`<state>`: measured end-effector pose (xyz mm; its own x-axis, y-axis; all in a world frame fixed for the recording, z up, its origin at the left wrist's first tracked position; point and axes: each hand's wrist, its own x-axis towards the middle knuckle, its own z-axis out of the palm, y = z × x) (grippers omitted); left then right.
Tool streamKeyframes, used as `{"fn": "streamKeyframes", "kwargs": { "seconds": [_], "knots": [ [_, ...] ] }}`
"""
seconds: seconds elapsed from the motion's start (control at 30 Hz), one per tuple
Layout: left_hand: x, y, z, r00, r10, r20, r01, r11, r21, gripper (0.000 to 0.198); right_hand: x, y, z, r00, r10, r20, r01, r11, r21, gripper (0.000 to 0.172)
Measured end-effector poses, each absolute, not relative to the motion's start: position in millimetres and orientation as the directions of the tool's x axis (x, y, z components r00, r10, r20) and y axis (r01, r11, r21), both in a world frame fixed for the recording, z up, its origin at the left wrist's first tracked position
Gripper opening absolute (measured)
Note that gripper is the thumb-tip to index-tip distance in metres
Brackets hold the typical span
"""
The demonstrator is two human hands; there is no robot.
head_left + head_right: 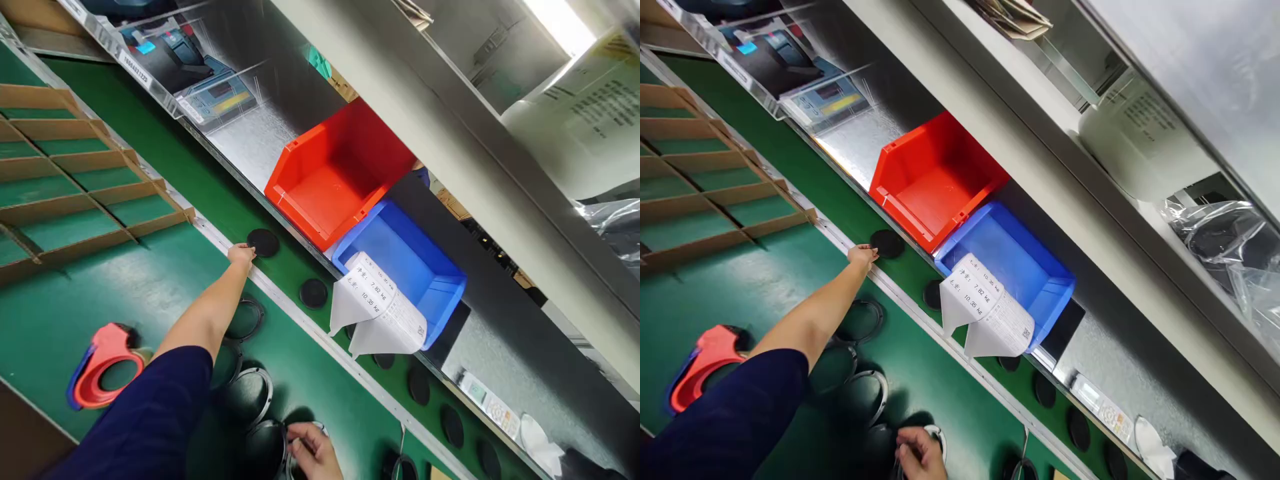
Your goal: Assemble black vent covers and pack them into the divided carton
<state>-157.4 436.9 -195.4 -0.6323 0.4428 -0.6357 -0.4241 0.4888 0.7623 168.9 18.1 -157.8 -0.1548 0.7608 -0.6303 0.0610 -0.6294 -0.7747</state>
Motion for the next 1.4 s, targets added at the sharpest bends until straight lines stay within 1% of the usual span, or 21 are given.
{"fn": "streamKeyframes", "kwargs": {
  "seconds": [0.03,0.13,0.2,0.27,0.33,0.4,0.5,0.57,0.67,0.73,0.83,0.9,0.97,1.0,1.03,1.1,1.13,1.2,1.27,1.33,1.4],
  "knots": [
    [-156,433,-191,-0.623,0.449,-0.641,-0.440,0.477,0.761,0.012,168,30,-153,-0.160,0.759,-0.632,0.084,-0.627,-0.774,0.064],
    [-147,404,-174,-0.562,0.527,-0.637,-0.458,0.444,0.770,0.023,164,71,-138,-0.164,0.775,-0.610,0.158,-0.590,-0.792,0.064],
    [-137,366,-160,-0.500,0.584,-0.640,-0.451,0.455,0.768,0.029,162,99,-129,-0.162,0.813,-0.560,0.192,-0.530,-0.826,0.061],
    [-123,317,-144,-0.419,0.643,-0.641,-0.435,0.478,0.763,0.034,161,122,-123,-0.137,0.858,-0.495,0.184,-0.469,-0.864,0.057],
    [-106,263,-128,-0.328,0.712,-0.621,-0.418,0.480,0.771,0.042,161,138,-119,-0.067,0.888,-0.455,0.107,-0.447,-0.888,0.055],
    [-87,210,-110,-0.237,0.768,-0.594,-0.398,0.481,0.781,0.051,165,142,-117,-0.019,0.887,-0.461,-0.031,-0.462,-0.886,0.060],
    [-58,143,-87,-0.148,0.792,-0.592,-0.341,0.521,0.783,0.059,178,127,-112,-0.064,0.880,-0.471,-0.230,-0.472,-0.851,0.064],
    [-40,107,-74,-0.114,0.812,-0.573,-0.313,0.518,0.796,0.055,190,106,-104,-0.107,0.869,-0.483,-0.324,-0.489,-0.810,0.060],
    [-15,65,-56,-0.102,0.857,-0.505,-0.375,0.437,0.817,0.046,207,64,-90,-0.154,0.854,-0.497,-0.412,-0.512,-0.754,0.057],
    [3,43,-42,-0.047,0.865,-0.499,-0.480,0.419,0.771,0.051,212,36,-83,-0.208,0.851,-0.482,-0.428,-0.523,-0.737,0.058],
    [30,16,-20,0.061,0.832,-0.552,-0.604,0.471,0.643,0.059,213,-2,-74,-0.310,0.841,-0.442,-0.375,-0.536,-0.757,0.062],
    [44,1,-8,0.064,0.819,-0.571,-0.645,0.470,0.602,0.060,214,-20,-68,-0.302,0.867,-0.395,-0.297,-0.480,-0.825,0.066],
    [52,-10,0,0.058,0.819,-0.570,-0.664,0.458,0.591,0.058,220,-31,-59,-0.193,0.944,-0.267,-0.153,-0.298,-0.942,0.067],
    [55,-16,3,0.061,0.822,-0.566,-0.670,0.454,0.587,0.055,224,-33,-53,-0.135,0.978,-0.160,-0.047,-0.167,-0.985,0.065],
    [57,-21,6,0.070,0.825,-0.560,-0.674,0.453,0.583,0.053,229,-35,-48,-0.104,0.994,-0.039,0.070,-0.032,-0.997,0.061],
    [59,-30,9,0.089,0.833,-0.546,-0.677,0.452,0.580,0.050,238,-35,-39,-0.138,0.979,0.149,0.275,0.182,-0.944,0.051],
    [60,-35,11,0.092,0.839,-0.537,-0.676,0.448,0.584,0.050,241,-34,-36,-0.181,0.965,0.192,0.343,0.245,-0.907,0.049],
    [62,-42,13,0.102,0.843,-0.528,-0.662,0.453,0.596,0.053,242,-33,-35,-0.250,0.947,0.203,0.421,0.295,-0.857,0.049],
    [64,-48,14,0.138,0.833,-0.535,-0.631,0.491,0.601,0.061,240,-31,-38,-0.279,0.944,0.179,0.441,0.291,-0.849,0.054],
    [66,-51,15,0.189,0.814,-0.549,-0.595,0.540,0.595,0.068,237,-29,-42,-0.287,0.945,0.154,0.416,0.268,-0.869,0.064],
    [68,-51,16,0.208,0.807,-0.553,-0.589,0.555,0.588,0.069,236,-27,-42,-0.290,0.948,0.129,0.364,0.233,-0.902,0.074]
  ]
}}
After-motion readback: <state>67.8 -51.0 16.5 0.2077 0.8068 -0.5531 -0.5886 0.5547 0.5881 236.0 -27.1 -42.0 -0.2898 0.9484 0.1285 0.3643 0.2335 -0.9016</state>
